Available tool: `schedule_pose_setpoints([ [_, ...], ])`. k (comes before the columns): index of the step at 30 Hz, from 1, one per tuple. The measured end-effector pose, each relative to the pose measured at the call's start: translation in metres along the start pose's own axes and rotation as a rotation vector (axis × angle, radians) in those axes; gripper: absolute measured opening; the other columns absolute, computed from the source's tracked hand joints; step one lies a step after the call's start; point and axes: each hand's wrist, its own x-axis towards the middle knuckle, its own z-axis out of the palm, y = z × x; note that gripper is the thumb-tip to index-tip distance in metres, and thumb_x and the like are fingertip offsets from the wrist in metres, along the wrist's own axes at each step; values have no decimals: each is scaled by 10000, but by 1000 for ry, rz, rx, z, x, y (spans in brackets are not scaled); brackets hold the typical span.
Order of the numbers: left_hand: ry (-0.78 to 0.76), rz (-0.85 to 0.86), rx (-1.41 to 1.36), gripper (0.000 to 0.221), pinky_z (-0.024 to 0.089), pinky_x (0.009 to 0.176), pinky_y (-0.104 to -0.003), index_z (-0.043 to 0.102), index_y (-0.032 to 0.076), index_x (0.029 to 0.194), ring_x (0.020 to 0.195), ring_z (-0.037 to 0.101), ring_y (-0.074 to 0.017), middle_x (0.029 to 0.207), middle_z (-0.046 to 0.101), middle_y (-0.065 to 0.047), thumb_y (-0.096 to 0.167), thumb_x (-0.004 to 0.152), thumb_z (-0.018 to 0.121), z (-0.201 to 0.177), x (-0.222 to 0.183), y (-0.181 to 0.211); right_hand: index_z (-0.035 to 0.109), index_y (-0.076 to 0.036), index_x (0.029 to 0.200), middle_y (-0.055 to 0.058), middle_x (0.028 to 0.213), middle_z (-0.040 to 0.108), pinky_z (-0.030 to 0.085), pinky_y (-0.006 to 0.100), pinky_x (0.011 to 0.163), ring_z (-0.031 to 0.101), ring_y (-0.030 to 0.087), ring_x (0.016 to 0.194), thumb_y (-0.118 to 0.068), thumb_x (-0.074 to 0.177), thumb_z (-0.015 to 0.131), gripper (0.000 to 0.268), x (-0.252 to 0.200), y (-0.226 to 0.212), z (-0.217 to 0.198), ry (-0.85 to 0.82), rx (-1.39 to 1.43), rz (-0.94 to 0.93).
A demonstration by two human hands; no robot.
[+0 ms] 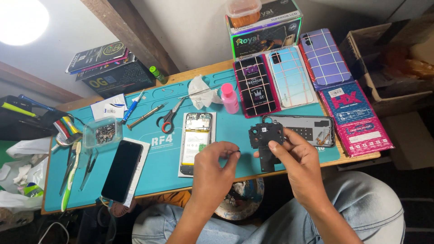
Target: The person is repairing a smartphone by removing the back cover, handling the camera module, and applying adhesive to the camera housing. They use a small tube to apply glue and manipulate the camera components with their hands.
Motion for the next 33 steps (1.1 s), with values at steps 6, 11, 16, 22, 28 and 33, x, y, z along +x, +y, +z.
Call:
schedule_pose_setpoints([
  [6, -9, -355, -736, 86, 534, 743, -303, 770, 46, 1008, 767, 676, -177, 826, 752, -95, 124, 972, 773, -16, -17, 20, 731, 0, 1273, 134, 987, 832, 684, 347, 807, 850, 268, 833, -150, 1009, 656, 313, 0, 6, 3, 3, -32, 18],
  [11, 25, -545, -1033, 212, 543, 727, -358, 827, -60, 1135, 797, 684, -280, 869, 753, -206, -35, 929, 783, -16, -22, 28, 742, -24, 1307, 130, 982, 844, 674, 347, 918, 845, 243, 857, -147, 999, 661, 342, -3, 3, 8, -5, -61, 26],
  [16, 37, -348, -738, 214, 604, 812, -286, 891, 43, 1109, 819, 674, -125, 869, 762, -48, 56, 920, 793, -10, -28, 34, 754, -23, 1295, 94, 997, 815, 642, 325, 979, 816, 205, 921, -134, 1009, 664, 319, -1, 9, 5, 5, -81, 17],
  [22, 8, -316, -800, 217, 592, 839, -273, 871, 21, 1116, 840, 700, -126, 840, 723, -38, 12, 919, 782, -4, -26, 35, 759, -45, 1317, 70, 1056, 822, 600, 308, 968, 763, 158, 984, -184, 994, 686, 359, 1, 15, 2, 12, -98, 32],
  [28, 0, -353, -803, 219, 629, 817, -283, 860, 31, 1117, 803, 685, -116, 828, 746, -42, 34, 905, 804, -2, -25, 35, 738, -29, 1350, 80, 1077, 824, 613, 320, 967, 775, 170, 1000, -181, 991, 685, 393, 1, 17, 0, -11, -76, 2],
  [33, 1, -316, -803, 220, 626, 800, -273, 864, 27, 1122, 789, 677, -106, 830, 752, -38, 51, 912, 801, 0, -25, 33, 734, -29, 1346, 75, 1111, 823, 588, 297, 1003, 753, 144, 1040, -175, 987, 682, 391, 1, 14, 2, -26, -77, -3],
])
